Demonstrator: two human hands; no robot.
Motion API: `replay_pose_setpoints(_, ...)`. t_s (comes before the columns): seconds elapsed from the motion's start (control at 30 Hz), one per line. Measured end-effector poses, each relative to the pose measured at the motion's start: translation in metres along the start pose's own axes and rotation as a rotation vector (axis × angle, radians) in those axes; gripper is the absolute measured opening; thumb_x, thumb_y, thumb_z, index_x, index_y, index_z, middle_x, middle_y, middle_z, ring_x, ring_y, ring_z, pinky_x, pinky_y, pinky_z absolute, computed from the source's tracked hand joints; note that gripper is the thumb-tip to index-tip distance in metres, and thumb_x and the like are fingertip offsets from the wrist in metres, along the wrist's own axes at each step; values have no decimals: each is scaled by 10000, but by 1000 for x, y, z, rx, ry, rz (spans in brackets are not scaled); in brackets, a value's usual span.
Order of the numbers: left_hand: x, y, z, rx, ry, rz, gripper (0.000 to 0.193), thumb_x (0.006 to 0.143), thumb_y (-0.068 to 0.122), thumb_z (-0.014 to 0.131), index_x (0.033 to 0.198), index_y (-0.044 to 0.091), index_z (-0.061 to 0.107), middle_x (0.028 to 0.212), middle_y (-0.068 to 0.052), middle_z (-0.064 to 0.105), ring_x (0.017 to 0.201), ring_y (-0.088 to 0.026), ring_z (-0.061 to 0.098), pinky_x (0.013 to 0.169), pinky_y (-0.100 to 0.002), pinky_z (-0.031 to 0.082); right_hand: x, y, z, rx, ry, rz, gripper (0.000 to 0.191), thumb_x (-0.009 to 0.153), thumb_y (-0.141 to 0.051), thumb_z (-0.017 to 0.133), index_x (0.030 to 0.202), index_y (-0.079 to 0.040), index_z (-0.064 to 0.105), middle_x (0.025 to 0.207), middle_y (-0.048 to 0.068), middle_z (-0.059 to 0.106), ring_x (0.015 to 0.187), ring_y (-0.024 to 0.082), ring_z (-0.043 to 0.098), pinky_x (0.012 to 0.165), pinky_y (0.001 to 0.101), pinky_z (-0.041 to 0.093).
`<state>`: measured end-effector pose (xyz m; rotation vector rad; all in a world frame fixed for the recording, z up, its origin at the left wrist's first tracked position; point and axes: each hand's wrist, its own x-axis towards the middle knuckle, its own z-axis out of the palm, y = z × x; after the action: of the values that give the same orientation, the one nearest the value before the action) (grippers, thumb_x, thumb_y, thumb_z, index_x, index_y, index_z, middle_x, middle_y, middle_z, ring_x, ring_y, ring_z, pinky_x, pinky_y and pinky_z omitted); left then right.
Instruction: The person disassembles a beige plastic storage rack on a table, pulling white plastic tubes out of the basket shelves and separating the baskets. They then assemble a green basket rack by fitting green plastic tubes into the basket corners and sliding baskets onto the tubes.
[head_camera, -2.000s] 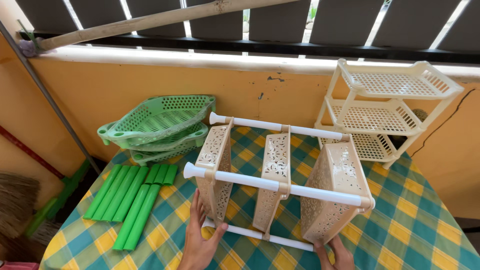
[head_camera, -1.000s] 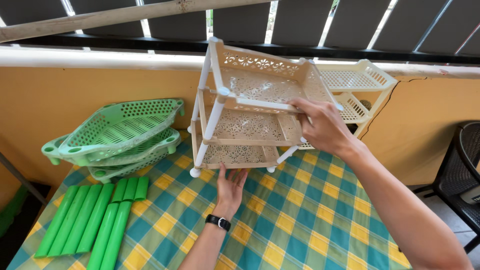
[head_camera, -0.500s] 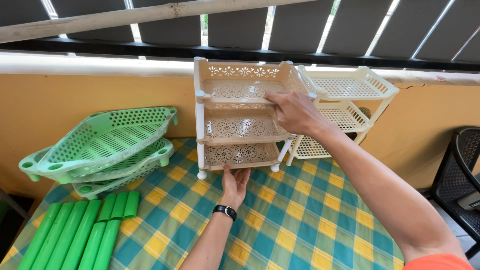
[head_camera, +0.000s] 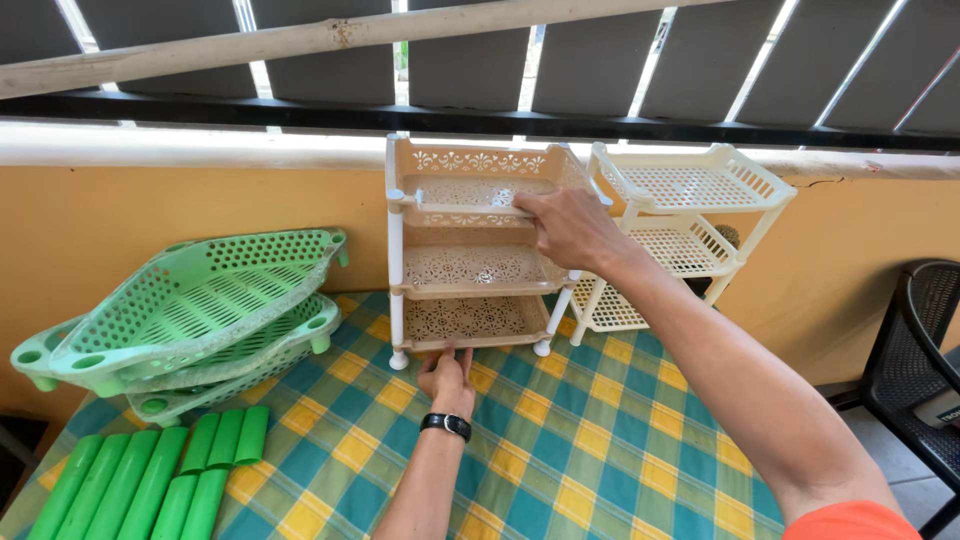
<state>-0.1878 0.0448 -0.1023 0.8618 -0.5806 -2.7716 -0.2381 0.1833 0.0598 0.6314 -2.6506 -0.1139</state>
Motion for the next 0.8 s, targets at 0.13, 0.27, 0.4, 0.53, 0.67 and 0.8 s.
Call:
replay_pose_setpoints(0.13,-5,2,5,11,1,17,359,930,-45,631,1221,1,425,1215,-141,569,1009,-277,652,835,-444,616,3,-2,1,-38,21,-15,387,888,-11,543,1196,-172,713,629,40,655,495,154,517,520,352,421)
replay_pose_setpoints(0.27,-5,5,5,-7,-111,-39,280,945,-14,630,1187,11,490,1186,-146,569,993,-259,636,830,-410,631,4,0,5,-41,-8,39,301,965,-66,527,1164,-185,719,666,53,682,557,177,579,578,366,454)
replay_pose_setpoints(0.4,0,7,-1,2,-229,-81,173,927,39,625,1095,32,585,1085,-96,606,963,-209,642,796,-354,643,2,-1,15,-10,15,86,326,978,-75,497,1234,-175,673,757,78,718,681,209,691,681,413,535)
replay_pose_setpoints(0.53,-3,14,-20,183,-279,-122,230,976,106,723,1120,9,571,1036,-89,580,884,-206,595,814,-321,558,-12,3,25,159,228,-43,398,980,-173,567,1369,-92,598,1297,207,673,1128,390,657,977,522,494)
replay_pose_setpoints(0.67,-6,37,-55,388,-433,-158,443,950,50,637,1355,50,457,1263,-129,623,1055,-246,714,968,-333,609,-52,0,29,314,437,-106,577,915,-222,694,1447,-69,534,1405,235,600,1336,404,554,1139,502,421)
replay_pose_setpoints(0.8,-16,92,-82,648,-755,203,475,936,45,639,1375,21,457,1253,-154,656,1053,-265,731,928,-348,612,-118,-17,55,499,460,-51,625,881,-211,715,1469,-112,529,1496,226,565,1388,420,535,1139,485,429)
